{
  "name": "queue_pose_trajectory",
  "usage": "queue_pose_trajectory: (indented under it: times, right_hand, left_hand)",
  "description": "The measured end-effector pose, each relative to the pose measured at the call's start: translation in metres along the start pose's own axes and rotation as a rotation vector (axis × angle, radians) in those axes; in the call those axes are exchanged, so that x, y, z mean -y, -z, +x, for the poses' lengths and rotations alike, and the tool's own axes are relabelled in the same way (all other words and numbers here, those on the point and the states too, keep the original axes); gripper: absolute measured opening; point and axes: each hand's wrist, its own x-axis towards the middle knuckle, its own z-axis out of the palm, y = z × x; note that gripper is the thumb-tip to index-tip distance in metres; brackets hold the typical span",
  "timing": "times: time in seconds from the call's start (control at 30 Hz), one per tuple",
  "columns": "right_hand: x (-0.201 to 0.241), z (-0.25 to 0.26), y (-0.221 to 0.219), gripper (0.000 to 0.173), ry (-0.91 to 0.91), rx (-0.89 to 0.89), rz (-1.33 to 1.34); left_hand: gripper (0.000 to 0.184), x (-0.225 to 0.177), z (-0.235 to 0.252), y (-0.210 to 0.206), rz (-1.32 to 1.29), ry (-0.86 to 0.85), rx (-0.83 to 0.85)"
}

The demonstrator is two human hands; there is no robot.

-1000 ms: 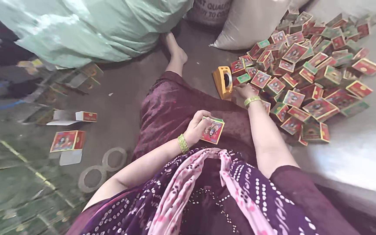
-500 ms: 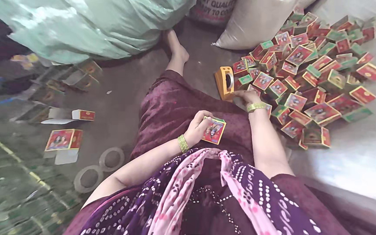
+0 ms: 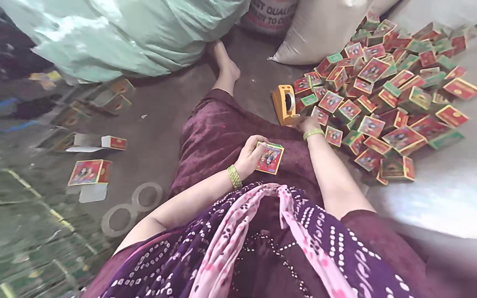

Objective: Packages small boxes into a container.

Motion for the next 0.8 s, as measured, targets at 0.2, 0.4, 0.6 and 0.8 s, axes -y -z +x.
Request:
queue_pose_trajectory:
  times: [0.2,0.4,0.6,0.8]
  right_hand:
    - [0.012,-0.063,0.019,0.033,0.294,0.140,0.745]
    - [0.026,-0.176,0.007,0.021,0.482,0.370,1.140]
    - [0.030,-0.178,-0.026,0.021,0.334,0.307,1.121]
    - [0.035,-0.180,-0.031,0.015,0.291,0.196,1.152]
  left_hand:
    - [0.027,0.003,-0.001,0.001,0.023,-0.034,-0.055]
    - [0.027,0.002,-0.001,-0.002,0.131,0.002,-0.094]
    - [0.031,0.001,-0.004,-0.001,0.109,0.016,-0.074]
    - [0.050,0.000,-0.006,-0.004,0.080,-0.010,-0.078]
